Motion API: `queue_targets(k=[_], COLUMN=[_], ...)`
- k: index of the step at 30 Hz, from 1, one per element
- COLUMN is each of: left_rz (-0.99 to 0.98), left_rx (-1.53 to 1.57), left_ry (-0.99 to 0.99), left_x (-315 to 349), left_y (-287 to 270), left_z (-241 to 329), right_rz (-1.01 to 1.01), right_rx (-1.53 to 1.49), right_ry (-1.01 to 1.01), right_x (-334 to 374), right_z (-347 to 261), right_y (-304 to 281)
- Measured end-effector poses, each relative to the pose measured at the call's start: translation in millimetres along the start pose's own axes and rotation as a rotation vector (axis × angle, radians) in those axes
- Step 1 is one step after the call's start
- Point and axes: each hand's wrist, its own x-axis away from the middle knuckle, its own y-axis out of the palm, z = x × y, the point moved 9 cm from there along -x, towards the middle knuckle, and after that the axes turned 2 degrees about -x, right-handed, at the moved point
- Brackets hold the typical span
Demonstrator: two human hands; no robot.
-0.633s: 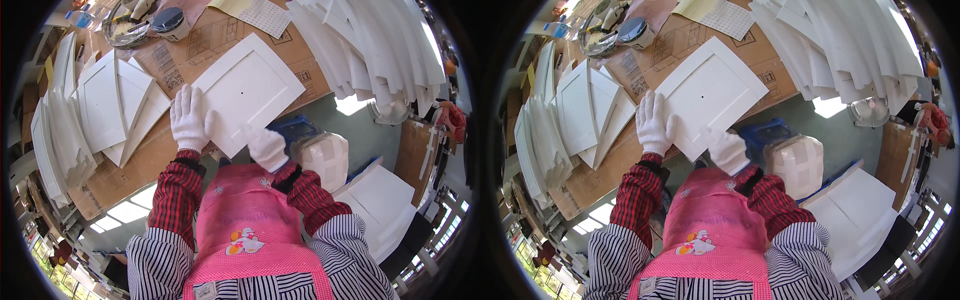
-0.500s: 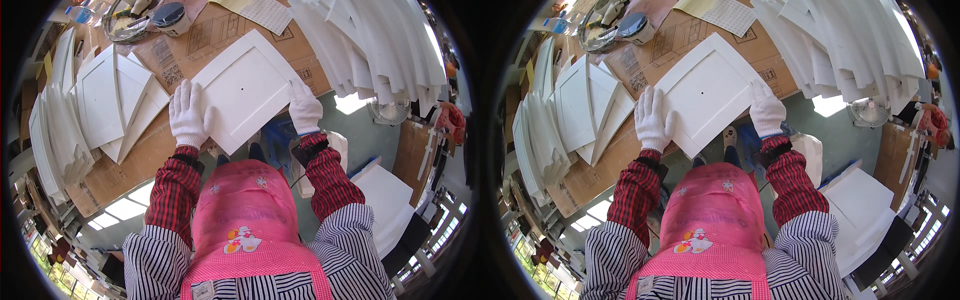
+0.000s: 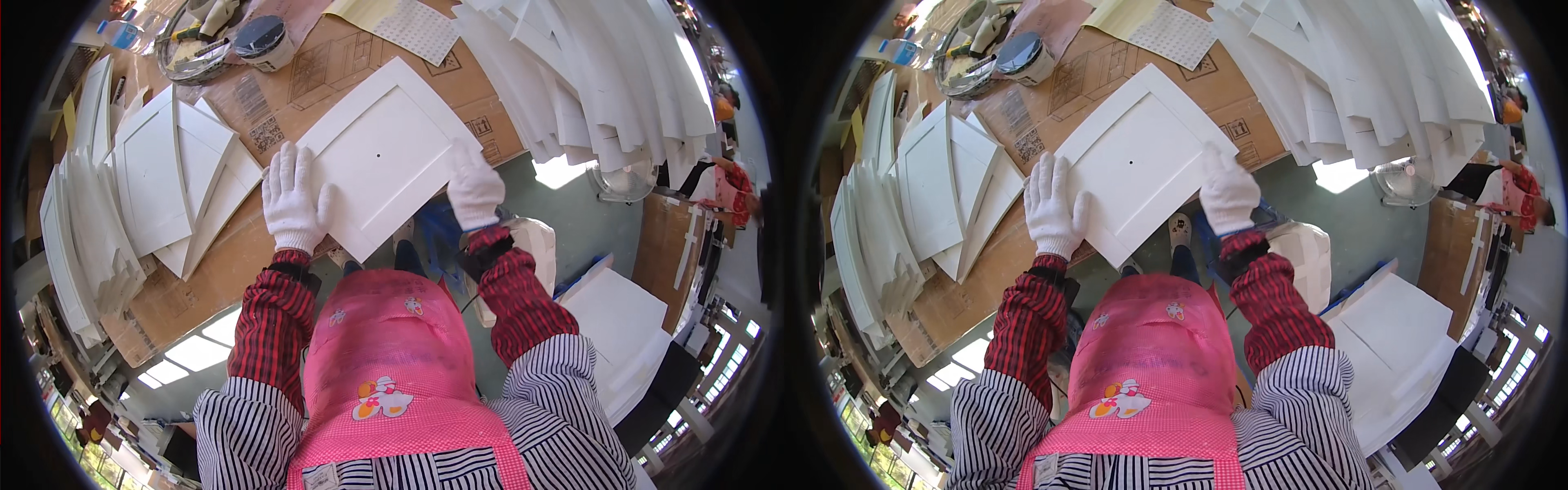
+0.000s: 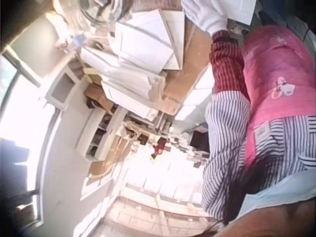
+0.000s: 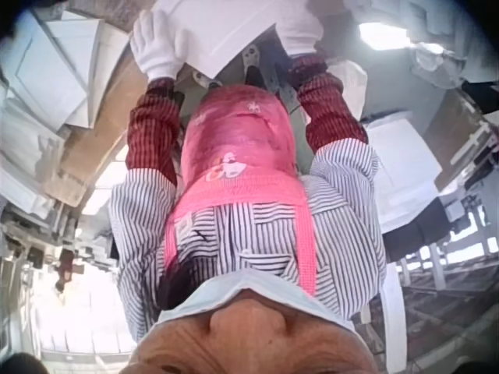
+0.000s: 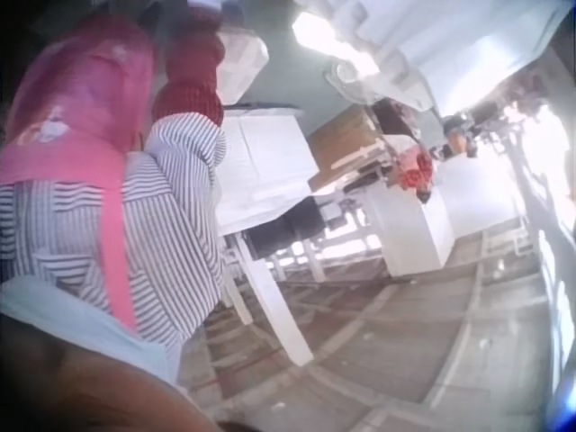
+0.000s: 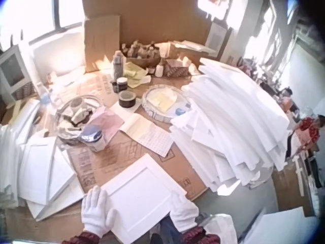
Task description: Cleaning and inspecting white cabinet door panels at a workstation.
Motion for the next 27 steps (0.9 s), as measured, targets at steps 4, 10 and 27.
queue_targets(k=[4,10,27], left_rz=[0.01,0.013,0.005], left_rx=[-0.009,0.013,0.032], left_ry=[-0.024,-0.004,-0.028], left_x=[6,1,4], left_y=[-5,-5,-3], left_z=[-10,-2,-10], right_rz=[-0.204,-0.041,-0.188], right_rx=[-0.158,-0.093,0.076], right_ry=[-0.356,-0.015,-0.071], right_x=[99,-16,21], right_z=[-148,5,-52], right_y=[7,-4,5])
